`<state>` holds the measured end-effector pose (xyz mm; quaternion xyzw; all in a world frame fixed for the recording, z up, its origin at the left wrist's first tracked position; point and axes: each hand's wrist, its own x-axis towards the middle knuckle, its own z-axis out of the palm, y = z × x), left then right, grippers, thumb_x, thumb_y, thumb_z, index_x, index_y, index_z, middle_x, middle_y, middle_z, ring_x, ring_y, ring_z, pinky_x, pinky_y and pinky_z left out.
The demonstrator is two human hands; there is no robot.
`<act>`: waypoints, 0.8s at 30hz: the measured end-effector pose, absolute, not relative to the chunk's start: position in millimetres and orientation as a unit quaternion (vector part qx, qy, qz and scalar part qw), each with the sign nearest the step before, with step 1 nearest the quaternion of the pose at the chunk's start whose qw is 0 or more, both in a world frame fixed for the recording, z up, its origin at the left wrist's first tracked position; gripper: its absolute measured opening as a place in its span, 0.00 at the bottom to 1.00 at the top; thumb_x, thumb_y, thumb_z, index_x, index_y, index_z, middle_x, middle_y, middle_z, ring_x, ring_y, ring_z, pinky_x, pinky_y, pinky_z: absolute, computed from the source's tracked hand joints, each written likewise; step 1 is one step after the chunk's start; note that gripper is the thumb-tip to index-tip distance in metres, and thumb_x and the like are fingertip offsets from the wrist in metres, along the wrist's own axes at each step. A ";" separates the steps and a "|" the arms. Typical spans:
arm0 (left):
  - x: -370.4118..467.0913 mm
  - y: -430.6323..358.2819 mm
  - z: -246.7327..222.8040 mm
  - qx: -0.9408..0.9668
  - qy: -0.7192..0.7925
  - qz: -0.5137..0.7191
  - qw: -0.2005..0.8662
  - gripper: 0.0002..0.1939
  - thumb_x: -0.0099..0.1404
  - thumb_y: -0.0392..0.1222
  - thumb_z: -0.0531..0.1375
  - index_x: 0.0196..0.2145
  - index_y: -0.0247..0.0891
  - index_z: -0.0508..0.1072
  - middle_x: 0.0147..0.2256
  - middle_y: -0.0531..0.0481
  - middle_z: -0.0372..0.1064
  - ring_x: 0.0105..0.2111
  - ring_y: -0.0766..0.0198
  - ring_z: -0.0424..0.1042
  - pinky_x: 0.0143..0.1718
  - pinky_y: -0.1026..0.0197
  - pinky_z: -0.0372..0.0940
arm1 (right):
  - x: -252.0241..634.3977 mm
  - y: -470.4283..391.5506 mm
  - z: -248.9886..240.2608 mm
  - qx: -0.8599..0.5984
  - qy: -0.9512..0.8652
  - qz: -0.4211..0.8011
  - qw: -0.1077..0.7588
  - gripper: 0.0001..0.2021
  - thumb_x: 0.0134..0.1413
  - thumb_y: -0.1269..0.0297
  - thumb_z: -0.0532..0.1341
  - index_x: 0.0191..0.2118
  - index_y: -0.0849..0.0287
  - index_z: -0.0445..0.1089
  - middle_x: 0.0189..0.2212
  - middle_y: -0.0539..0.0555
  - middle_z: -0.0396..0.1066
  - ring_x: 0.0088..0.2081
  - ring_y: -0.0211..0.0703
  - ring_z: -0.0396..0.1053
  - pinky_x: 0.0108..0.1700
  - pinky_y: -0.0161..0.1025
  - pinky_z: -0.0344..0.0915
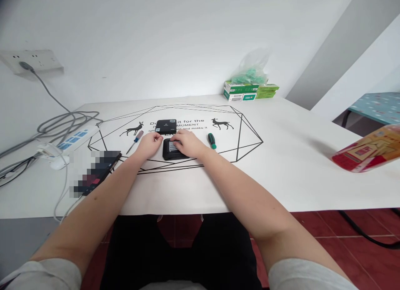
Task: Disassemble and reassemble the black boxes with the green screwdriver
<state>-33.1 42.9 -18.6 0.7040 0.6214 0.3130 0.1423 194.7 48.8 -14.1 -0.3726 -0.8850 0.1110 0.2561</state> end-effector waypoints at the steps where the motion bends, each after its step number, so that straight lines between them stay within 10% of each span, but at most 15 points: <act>1: -32.2 42.8 -19.4 0.708 0.621 0.307 0.138 0.09 0.71 0.36 0.59 0.36 0.40 0.80 0.42 0.43 0.81 0.47 0.48 0.78 0.51 0.51 0.72 | 190.1 47.0 -14.0 -0.370 -0.892 0.101 0.240 0.16 0.72 0.67 0.58 0.53 0.59 0.82 0.48 0.62 0.78 0.51 0.53 0.74 0.58 0.47 0.68; 24: -31.7 37.3 -20.5 0.735 0.615 0.260 0.121 0.08 0.73 0.34 0.59 0.43 0.40 0.79 0.46 0.42 0.79 0.48 0.50 0.78 0.52 0.53 0.72 | 216.9 61.0 -4.5 -0.442 -0.866 0.124 0.199 0.13 0.71 0.74 0.55 0.43 0.59 0.79 0.45 0.60 0.80 0.49 0.50 0.76 0.56 0.43 0.69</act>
